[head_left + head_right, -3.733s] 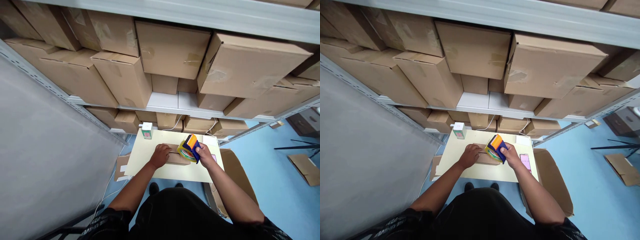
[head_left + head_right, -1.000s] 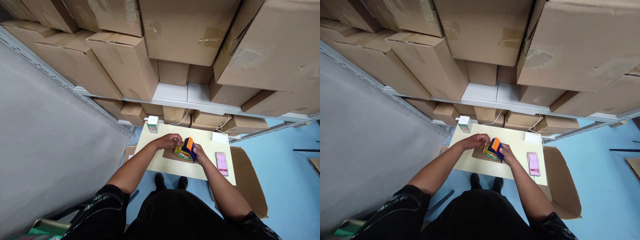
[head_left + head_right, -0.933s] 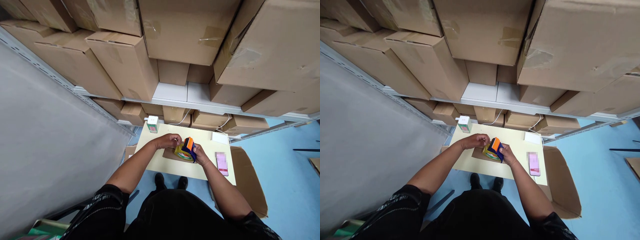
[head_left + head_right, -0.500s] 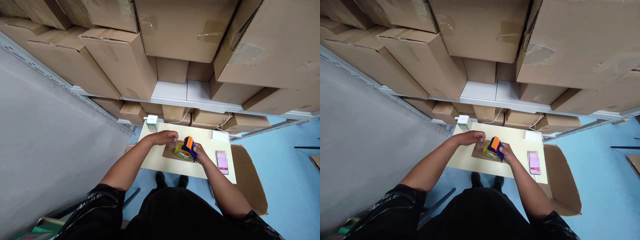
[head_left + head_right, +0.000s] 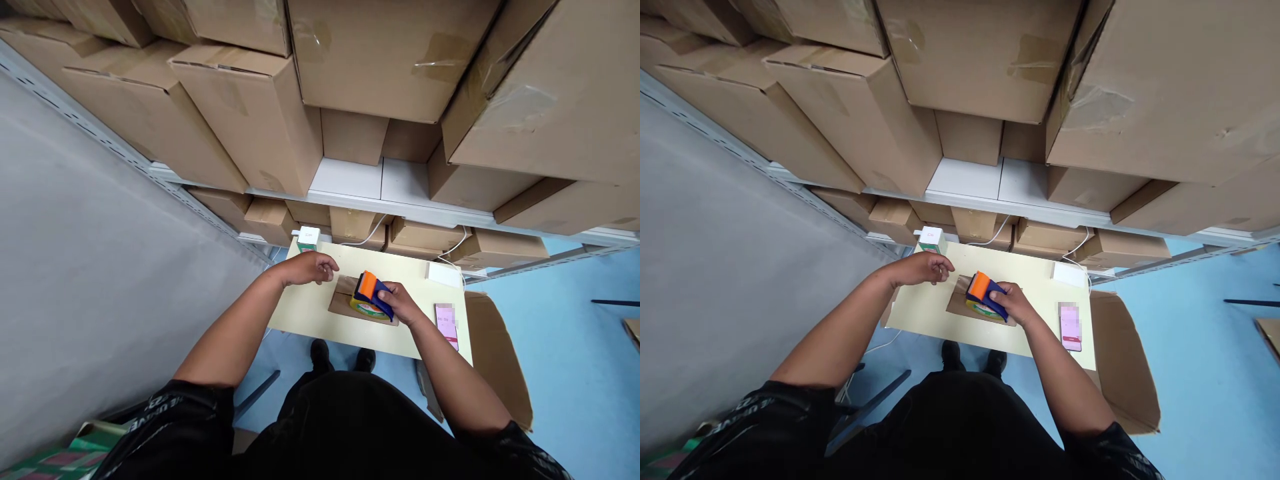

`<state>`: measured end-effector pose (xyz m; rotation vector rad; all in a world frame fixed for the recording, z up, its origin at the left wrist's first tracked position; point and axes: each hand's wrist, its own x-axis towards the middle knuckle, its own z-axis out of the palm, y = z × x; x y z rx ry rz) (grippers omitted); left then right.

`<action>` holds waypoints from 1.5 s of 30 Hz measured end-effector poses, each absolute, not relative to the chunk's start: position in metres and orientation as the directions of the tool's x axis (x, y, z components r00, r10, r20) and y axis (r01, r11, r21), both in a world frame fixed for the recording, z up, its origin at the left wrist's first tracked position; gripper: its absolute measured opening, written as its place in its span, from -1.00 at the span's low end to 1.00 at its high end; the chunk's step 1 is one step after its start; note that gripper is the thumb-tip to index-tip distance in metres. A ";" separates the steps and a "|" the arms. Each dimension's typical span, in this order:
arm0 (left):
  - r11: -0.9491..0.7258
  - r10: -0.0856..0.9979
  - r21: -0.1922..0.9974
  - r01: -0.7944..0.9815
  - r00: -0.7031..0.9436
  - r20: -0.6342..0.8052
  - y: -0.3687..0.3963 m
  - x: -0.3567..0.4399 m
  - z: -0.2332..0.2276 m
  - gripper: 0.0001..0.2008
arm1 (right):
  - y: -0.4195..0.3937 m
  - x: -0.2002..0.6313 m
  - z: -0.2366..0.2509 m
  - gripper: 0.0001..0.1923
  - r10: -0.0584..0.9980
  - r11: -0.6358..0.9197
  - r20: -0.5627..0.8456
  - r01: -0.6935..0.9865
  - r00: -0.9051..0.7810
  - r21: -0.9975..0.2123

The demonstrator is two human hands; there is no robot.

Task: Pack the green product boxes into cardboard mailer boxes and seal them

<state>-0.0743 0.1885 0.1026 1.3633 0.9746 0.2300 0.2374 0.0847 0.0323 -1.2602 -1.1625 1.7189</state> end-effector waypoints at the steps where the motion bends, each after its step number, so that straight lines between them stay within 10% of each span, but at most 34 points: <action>1: 0.273 0.665 0.889 0.368 0.595 -0.451 0.184 -0.079 0.097 -0.64 | 0.086 0.237 0.037 -0.41 0.892 -0.359 -0.349 0.019 -0.288 -0.933; 12: 0.414 0.786 0.900 0.137 0.445 -0.429 0.153 -0.080 0.020 -0.68 | 0.096 0.236 0.080 -0.56 0.863 -0.306 -0.454 0.484 -0.223 -0.820; 45: 0.307 0.921 0.951 0.020 0.246 -0.303 0.116 -0.027 -0.085 -0.76 | 0.117 0.224 0.100 -0.44 0.693 -0.328 -0.678 0.730 -0.245 -0.600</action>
